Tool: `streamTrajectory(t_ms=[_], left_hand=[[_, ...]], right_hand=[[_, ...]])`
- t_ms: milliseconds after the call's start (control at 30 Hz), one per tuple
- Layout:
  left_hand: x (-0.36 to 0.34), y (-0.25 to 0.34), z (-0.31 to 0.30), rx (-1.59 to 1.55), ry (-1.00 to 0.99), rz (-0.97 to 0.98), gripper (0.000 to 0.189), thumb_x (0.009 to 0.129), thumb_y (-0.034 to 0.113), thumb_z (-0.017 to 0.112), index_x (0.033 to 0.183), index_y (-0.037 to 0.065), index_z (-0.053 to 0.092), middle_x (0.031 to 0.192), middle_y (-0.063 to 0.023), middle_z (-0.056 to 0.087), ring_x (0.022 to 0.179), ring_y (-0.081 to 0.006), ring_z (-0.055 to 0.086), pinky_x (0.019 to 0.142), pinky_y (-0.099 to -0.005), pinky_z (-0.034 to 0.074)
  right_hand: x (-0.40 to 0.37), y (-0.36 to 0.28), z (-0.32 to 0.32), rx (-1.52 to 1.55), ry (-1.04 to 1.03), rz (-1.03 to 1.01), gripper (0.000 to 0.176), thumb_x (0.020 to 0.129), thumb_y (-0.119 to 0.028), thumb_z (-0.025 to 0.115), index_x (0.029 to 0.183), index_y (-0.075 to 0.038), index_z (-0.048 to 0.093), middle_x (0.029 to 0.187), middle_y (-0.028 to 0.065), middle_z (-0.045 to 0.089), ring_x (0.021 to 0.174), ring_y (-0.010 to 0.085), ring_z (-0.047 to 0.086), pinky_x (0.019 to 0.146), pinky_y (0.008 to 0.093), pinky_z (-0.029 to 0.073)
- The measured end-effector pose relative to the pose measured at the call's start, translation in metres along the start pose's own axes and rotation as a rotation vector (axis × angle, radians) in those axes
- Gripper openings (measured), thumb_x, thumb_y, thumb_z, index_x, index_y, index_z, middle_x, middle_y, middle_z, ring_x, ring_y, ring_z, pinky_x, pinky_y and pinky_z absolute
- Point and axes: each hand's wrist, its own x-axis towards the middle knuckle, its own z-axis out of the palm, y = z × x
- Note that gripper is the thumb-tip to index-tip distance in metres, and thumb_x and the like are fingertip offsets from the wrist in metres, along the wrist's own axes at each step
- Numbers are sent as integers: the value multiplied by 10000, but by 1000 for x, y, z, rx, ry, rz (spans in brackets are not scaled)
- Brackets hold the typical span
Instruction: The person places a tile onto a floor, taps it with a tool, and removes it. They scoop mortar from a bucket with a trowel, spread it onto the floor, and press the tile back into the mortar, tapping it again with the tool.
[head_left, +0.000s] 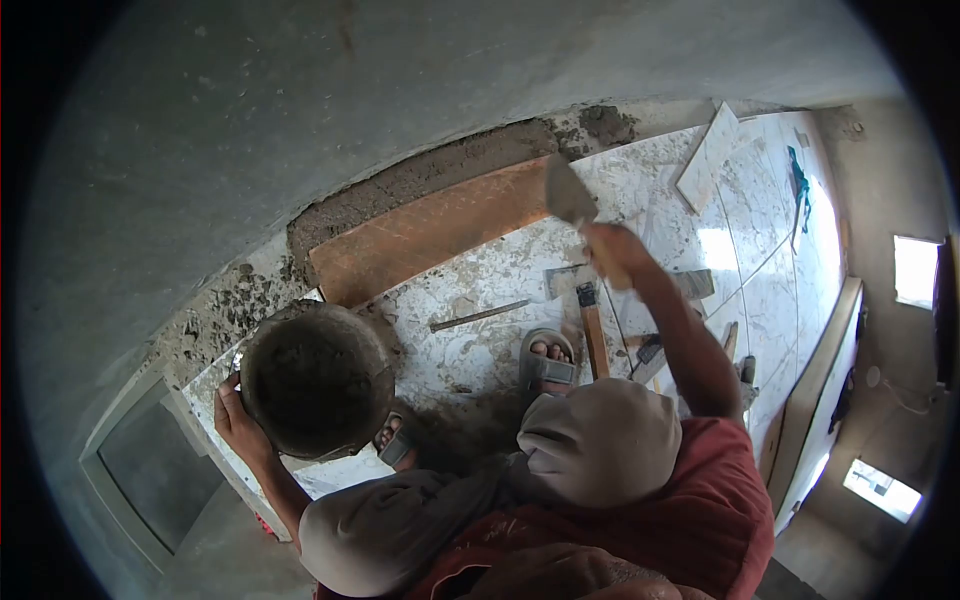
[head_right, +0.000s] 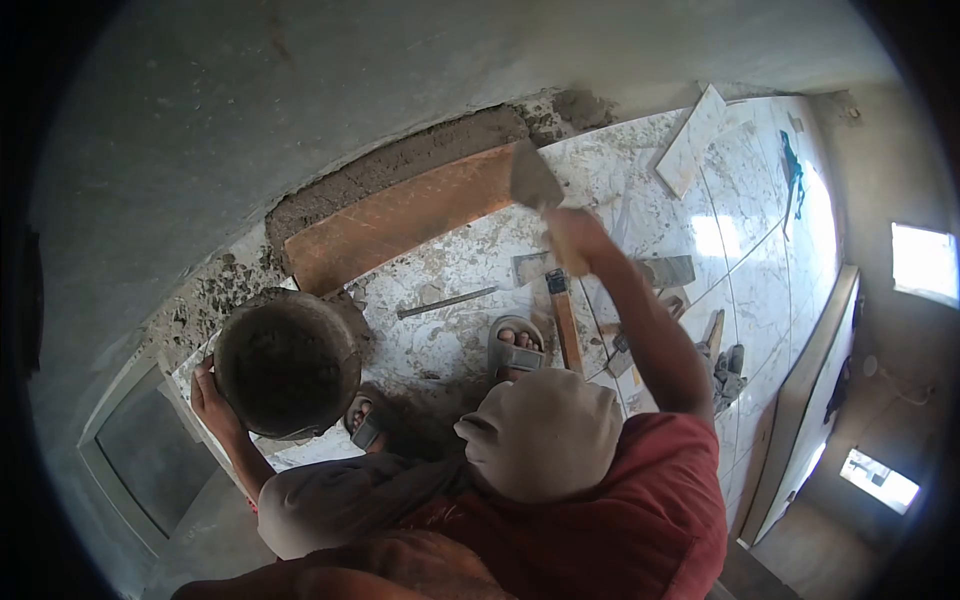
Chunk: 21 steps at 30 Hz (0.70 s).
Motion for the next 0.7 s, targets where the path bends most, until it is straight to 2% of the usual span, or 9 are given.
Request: streamTrajectory(t_ms=[100,167,200,233,267,300,367,500,700], left_hand=[[5,10,3,346,-37,288,314,966,220,418,989,-14,625,826,-54,596,772,-132,521,725,-279,434],[10,1,2,135,-31,73,283,947,177,411,1005,-3,621,855,-87,607,797,-189,544,761,-308,434],[11,-2,3,517,12,332,285,939,188,413,999,14,630,891,-122,626,828,-245,570,781,-331,436],[13,3,2,507,-17,416,303,940,211,411,971,17,641,908,-152,639,861,-263,584,800,-346,434],[8,19,4,269,-11,157,317,941,222,412,967,8,644,913,-155,643,864,-265,587,799,-343,435],[10,15,3,217,-17,155,340,944,237,417,963,-15,644,868,-128,647,811,-226,581,772,-320,437],[11,10,-1,106,-25,102,357,946,264,440,960,-27,646,792,-78,633,741,-157,553,720,-287,436],[9,-3,-8,-42,9,45,353,949,289,478,956,-19,651,752,-29,615,684,-100,515,655,-247,428],[11,-11,-17,-136,4,25,368,956,303,474,967,-21,648,777,-45,639,707,-101,546,649,-244,444]], right_hand=[[-64,-4,35,377,-218,-75,244,910,-263,506,942,-22,527,648,32,524,483,122,525,427,286,430],[-86,-23,57,303,-425,-292,282,886,-222,557,1068,-16,492,712,52,559,515,103,549,453,273,444],[-94,-37,68,85,-477,-325,319,874,-208,573,1109,-17,472,753,84,580,558,144,580,498,292,463],[-97,-50,79,-131,-530,-387,364,862,-195,588,1149,-18,452,793,117,602,602,185,610,543,311,482],[-97,-58,95,-366,-436,-731,431,842,-185,605,1195,-13,427,835,184,615,719,310,629,646,360,494],[-102,-83,109,-466,-540,-675,447,836,-181,591,1214,-13,423,916,226,612,796,405,603,723,409,484],[-78,-80,140,-824,-338,-1190,462,868,-205,557,1263,-12,415,973,228,610,703,303,648,575,389,503],[-91,-157,192,-1226,-545,-992,437,882,-202,514,1242,24,412,1027,285,572,758,389,631,603,446,504],[-97,-197,259,-1427,-345,-1280,323,907,-52,364,1192,98,398,944,318,584,737,428,621,605,477,511]])
